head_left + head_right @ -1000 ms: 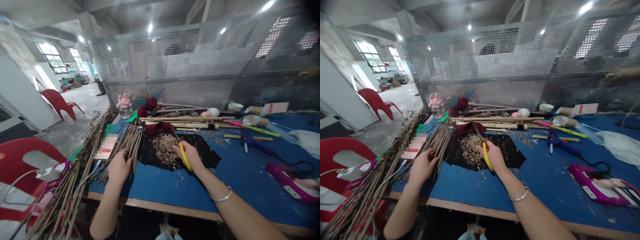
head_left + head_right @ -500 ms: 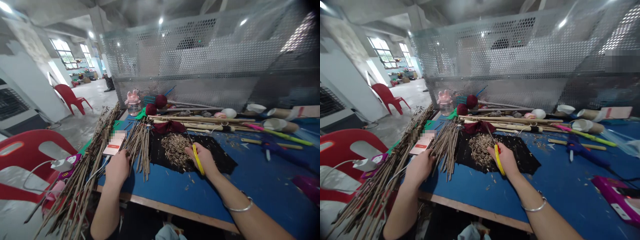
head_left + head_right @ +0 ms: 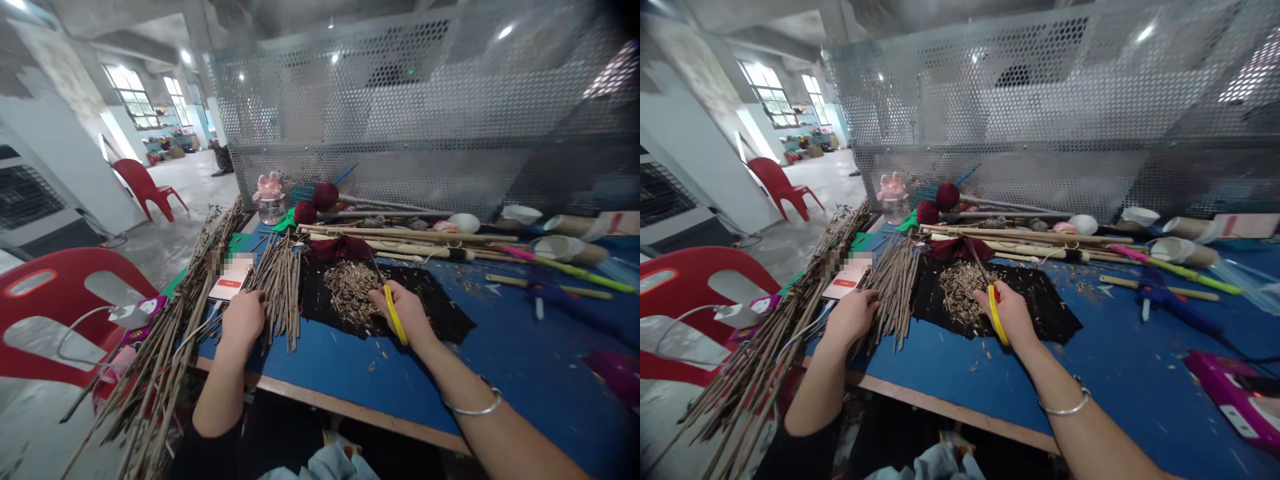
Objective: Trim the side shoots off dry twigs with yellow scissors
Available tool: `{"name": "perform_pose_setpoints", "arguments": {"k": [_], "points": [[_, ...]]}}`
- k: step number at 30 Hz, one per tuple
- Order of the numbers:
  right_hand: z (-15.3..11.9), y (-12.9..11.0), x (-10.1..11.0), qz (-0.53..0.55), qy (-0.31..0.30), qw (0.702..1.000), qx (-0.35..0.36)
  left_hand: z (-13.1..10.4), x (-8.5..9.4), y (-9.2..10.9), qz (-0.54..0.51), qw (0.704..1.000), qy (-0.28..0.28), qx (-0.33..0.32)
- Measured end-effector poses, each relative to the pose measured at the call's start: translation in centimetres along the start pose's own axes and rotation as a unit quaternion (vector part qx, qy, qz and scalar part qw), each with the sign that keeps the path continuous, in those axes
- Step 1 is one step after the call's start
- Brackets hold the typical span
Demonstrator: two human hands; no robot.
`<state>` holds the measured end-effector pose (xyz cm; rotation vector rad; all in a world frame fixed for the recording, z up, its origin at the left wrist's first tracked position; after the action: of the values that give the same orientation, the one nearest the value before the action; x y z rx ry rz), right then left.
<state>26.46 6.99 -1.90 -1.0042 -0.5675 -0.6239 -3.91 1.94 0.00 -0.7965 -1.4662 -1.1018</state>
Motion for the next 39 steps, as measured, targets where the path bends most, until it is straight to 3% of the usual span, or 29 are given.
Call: {"name": "perform_pose_setpoints", "arguments": {"k": [5, 12, 25, 30, 39], "points": [[-0.1, 0.0, -0.1, 0.006, -0.008, 1.0, 0.002, 0.3, 0.3, -0.5, -0.009, 0.998, 0.027, 0.059], [-0.1, -0.1, 0.0, 0.009, -0.015, 1.0, 0.002, 0.3, 0.2, 0.5, 0.034, 0.998, -0.02, 0.038], [-0.3, -0.5, -0.1, 0.023, -0.035, 0.999, 0.006, 1.4, -0.4, 2.3, 0.057, 0.997, -0.016, 0.048], [-0.3, -0.4, -0.2, 0.018, -0.036, 0.999, 0.014, 1.8, -0.8, 2.6, 0.06, 0.997, -0.048, 0.029], [-0.4, -0.5, -0.2, -0.006, -0.03, 0.999, 0.02, 3.2, 0.1, 2.3, 0.001, 0.998, -0.05, 0.033]]}}
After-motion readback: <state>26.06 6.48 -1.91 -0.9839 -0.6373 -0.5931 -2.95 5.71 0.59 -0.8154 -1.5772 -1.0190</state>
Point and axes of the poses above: each hand's wrist, its own z-axis towards the middle knuckle, its own x-axis out of the back of the hand, y = z × x, the point moved 2 cm from there along z, towards the middle knuckle, and after that the axes turned 8 degrees about x, right-handed, at the moved point
